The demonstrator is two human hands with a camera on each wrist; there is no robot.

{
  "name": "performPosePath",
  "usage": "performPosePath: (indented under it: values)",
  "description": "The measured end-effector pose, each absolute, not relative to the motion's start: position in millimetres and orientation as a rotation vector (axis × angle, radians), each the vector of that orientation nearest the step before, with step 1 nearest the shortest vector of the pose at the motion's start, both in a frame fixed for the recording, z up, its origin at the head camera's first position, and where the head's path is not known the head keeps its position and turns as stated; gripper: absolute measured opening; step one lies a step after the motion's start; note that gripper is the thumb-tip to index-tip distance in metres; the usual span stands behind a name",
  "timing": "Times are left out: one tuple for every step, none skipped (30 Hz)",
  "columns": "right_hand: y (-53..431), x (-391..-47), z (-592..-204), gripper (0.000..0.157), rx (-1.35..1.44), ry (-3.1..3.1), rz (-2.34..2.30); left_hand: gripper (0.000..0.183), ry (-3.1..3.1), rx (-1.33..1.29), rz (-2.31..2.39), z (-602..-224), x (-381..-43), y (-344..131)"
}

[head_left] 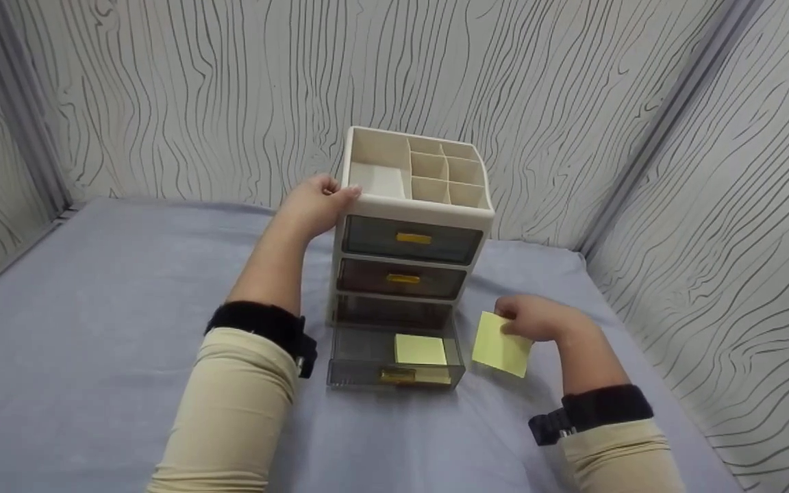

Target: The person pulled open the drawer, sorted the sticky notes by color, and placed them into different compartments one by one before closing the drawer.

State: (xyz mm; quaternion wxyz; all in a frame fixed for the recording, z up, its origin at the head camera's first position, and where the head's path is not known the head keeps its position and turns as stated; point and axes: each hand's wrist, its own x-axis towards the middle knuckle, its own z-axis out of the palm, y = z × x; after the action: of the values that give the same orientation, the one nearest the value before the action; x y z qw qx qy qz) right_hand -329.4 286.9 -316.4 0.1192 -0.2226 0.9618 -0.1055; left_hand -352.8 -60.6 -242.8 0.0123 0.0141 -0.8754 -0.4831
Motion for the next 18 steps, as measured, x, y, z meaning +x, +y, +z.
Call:
performPosePath:
  values:
    - [285.5,-328.2,-312.3,0.014,-0.667,2.823,-0.297,0.043,-2.729,0.042,-1.505,-242.5,-352.7,-60.8]
    - [283.7,-327.1,-308.6,0.013,-0.692,2.833,-0.287,0.043,-2.729,0.041,-1.504,-242.2,-352.7,-61.0]
    - [281.8,-326.1,-304.9,0.013,-0.712,2.841,-0.275,0.043,-2.730,0.040,-1.508,-242.0,-352.7,-61.1]
    - [279.7,-325.1,-301.5,0.013,-0.724,2.850,-0.266,0.042,-2.731,0.042,-1.512,-241.9,-352.8,-61.2]
    - [277.7,-324.1,-298.1,0.012,-0.740,2.859,-0.258,0.042,-2.731,0.043,-1.516,-241.8,-352.8,-61.2]
    - [275.4,-323.2,-294.9,0.012,-0.757,2.869,-0.253,0.042,-2.732,0.045,-1.519,-241.9,-353.0,-61.1]
    - [273.3,-322.1,-291.4,0.012,-0.772,2.875,-0.252,0.042,-2.731,0.049,-1.522,-241.8,-353.0,-61.0]
    - [270.9,-321.1,-288.0,0.012,-0.785,2.883,-0.252,0.042,-2.731,0.054,-1.524,-241.8,-353.0,-60.8]
    - [268.6,-319.7,-284.8,0.012,-0.787,2.892,-0.257,0.042,-2.730,0.057,-1.524,-241.9,-352.9,-60.5]
    - [266.1,-318.1,-281.9,0.012,-0.788,2.899,-0.271,0.042,-2.728,0.058,-1.523,-241.8,-352.8,-60.2]
    - [263.3,-316.5,-279.3,0.012,-0.793,2.907,-0.283,0.042,-2.727,0.056,-1.524,-241.8,-352.8,-60.0]
    - [260.1,-315.1,-277.2,0.012,-0.804,2.913,-0.298,0.042,-2.726,0.052,-1.525,-241.7,-352.7,-60.0]
    - [256.5,-313.6,-275.7,0.011,-0.813,2.916,-0.318,0.042,-2.725,0.048,-1.524,-241.6,-352.5,-60.0]
    - [252.3,-312.7,-275.1,0.010,-0.828,2.922,-0.335,0.042,-2.724,0.041,-1.523,-241.6,-352.4,-60.2]
    - [247.9,-311.9,-275.0,0.010,-0.844,2.925,-0.354,0.042,-2.722,0.035,-1.526,-241.7,-352.4,-60.5]
    - [243.7,-311.5,-275.6,0.009,-0.870,2.928,-0.372,0.042,-2.721,0.025,-1.531,-241.7,-352.3,-60.8]
    - [239.3,-311.3,-276.5,0.009,-0.902,2.935,-0.384,0.041,-2.721,0.016,-1.533,-242.0,-352.4,-61.2]
    - [234.7,-311.6,-277.7,0.008,-0.932,2.941,-0.398,0.042,-2.721,0.012,-1.532,-242.3,-352.4,-61.4]
